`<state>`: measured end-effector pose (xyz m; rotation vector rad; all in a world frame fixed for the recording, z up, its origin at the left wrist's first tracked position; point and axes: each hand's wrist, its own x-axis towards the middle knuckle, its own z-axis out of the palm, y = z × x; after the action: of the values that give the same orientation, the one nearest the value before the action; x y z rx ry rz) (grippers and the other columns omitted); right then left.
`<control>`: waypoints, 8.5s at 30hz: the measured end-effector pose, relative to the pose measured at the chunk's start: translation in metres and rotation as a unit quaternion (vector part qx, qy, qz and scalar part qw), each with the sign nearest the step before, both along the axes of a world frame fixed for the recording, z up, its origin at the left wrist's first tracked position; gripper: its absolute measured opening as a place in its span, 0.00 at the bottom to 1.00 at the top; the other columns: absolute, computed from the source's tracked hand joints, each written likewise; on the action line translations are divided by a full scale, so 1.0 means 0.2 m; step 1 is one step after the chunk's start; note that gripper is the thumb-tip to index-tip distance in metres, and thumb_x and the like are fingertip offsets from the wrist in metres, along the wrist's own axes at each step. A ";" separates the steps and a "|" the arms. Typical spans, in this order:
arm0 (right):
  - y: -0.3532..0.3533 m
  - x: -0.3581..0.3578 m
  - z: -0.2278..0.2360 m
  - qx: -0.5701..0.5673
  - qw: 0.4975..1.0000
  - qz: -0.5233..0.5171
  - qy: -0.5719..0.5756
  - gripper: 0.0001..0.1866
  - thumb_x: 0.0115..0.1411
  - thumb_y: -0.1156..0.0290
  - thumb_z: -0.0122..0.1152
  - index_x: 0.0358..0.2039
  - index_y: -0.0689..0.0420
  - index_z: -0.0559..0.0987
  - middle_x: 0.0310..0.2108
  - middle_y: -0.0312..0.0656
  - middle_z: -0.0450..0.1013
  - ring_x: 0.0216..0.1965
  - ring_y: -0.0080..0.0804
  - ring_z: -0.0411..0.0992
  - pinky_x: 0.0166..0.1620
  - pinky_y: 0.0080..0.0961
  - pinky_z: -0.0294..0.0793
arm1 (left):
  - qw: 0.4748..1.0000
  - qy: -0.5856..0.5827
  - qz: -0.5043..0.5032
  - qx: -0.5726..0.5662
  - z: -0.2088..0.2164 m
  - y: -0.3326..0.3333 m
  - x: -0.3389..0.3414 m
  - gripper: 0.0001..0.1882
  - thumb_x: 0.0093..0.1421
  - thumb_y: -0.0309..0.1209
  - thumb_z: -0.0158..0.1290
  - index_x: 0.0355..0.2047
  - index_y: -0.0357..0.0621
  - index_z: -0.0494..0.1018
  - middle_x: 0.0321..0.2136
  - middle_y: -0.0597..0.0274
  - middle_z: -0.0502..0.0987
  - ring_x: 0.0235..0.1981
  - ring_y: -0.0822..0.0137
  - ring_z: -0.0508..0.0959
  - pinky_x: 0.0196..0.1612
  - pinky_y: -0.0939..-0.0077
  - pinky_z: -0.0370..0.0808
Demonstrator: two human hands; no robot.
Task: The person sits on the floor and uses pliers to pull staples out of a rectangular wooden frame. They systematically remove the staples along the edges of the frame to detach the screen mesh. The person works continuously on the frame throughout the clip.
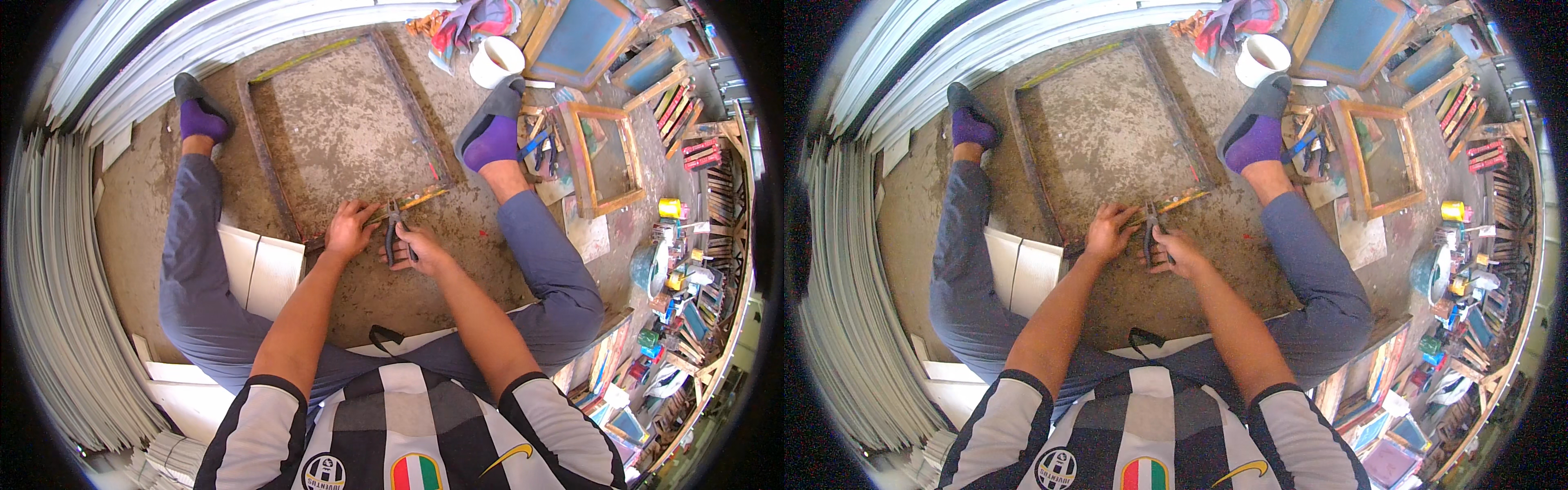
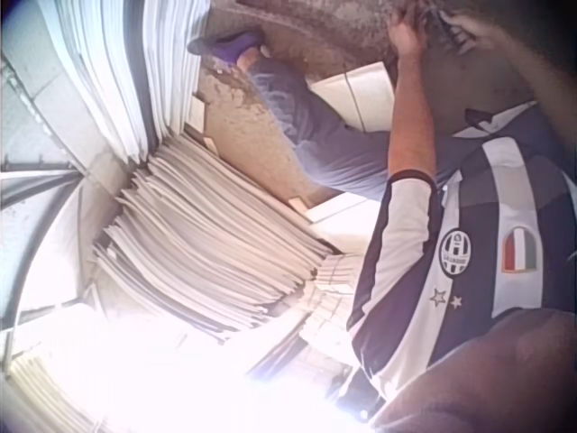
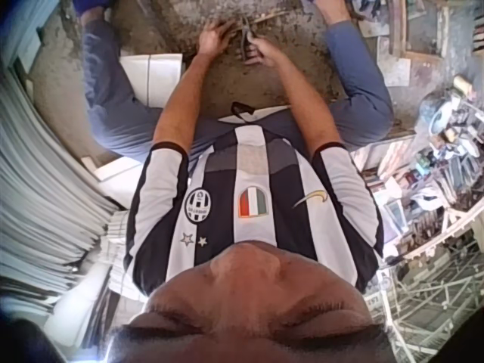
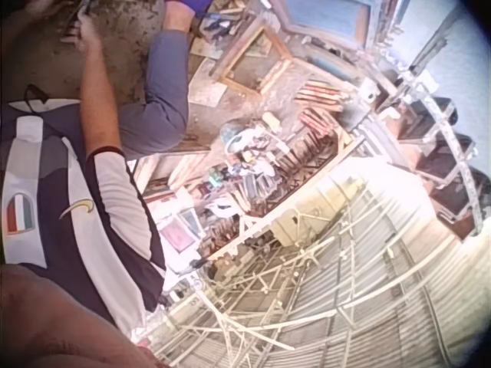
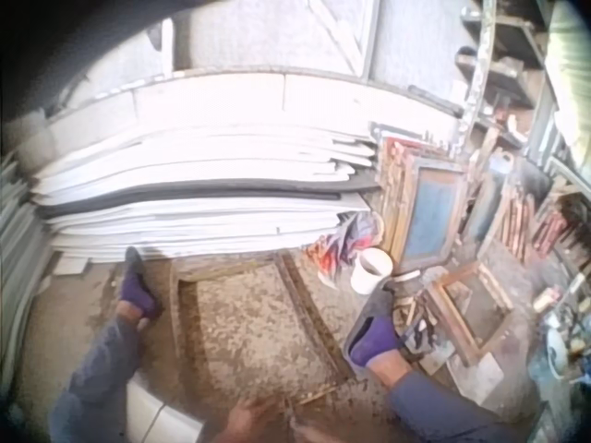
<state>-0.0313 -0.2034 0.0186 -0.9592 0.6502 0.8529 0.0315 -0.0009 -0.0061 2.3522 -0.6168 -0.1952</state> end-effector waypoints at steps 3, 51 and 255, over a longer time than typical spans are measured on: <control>0.03 -0.03 -0.06 0.042 0.997 -0.051 0.026 0.26 0.70 0.44 0.48 0.50 0.55 0.73 0.39 0.50 0.79 0.39 0.46 0.80 0.43 0.50 0.80 | 1.000 -0.008 0.004 0.002 0.00 0.00 0.00 0.25 0.52 0.32 0.65 0.53 0.54 0.78 0.44 0.59 0.76 0.47 0.51 0.74 0.50 0.58 0.75; 0.27 -0.13 -0.25 0.105 0.951 -0.290 -0.016 0.28 0.68 0.45 0.52 0.55 0.56 0.67 0.43 0.48 0.73 0.42 0.45 0.75 0.44 0.45 0.78 | 0.981 0.110 0.027 -0.160 0.07 0.04 0.08 0.20 0.63 0.44 0.58 0.40 0.37 0.82 0.36 0.49 0.80 0.40 0.48 0.79 0.45 0.60 0.74; -0.05 -0.09 -0.13 0.002 0.990 -0.137 -0.030 0.28 0.69 0.46 0.51 0.54 0.59 0.73 0.43 0.50 0.77 0.40 0.41 0.79 0.43 0.40 0.81 | 0.979 -0.177 0.044 0.088 0.02 -0.17 0.06 0.12 0.64 0.41 0.55 0.34 0.49 0.82 0.42 0.59 0.77 0.46 0.50 0.74 0.47 0.53 0.71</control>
<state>-0.0486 -0.2138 -0.0078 -0.8636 0.7097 0.5794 0.0427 -0.0341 -0.0018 2.6042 -0.6842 0.2238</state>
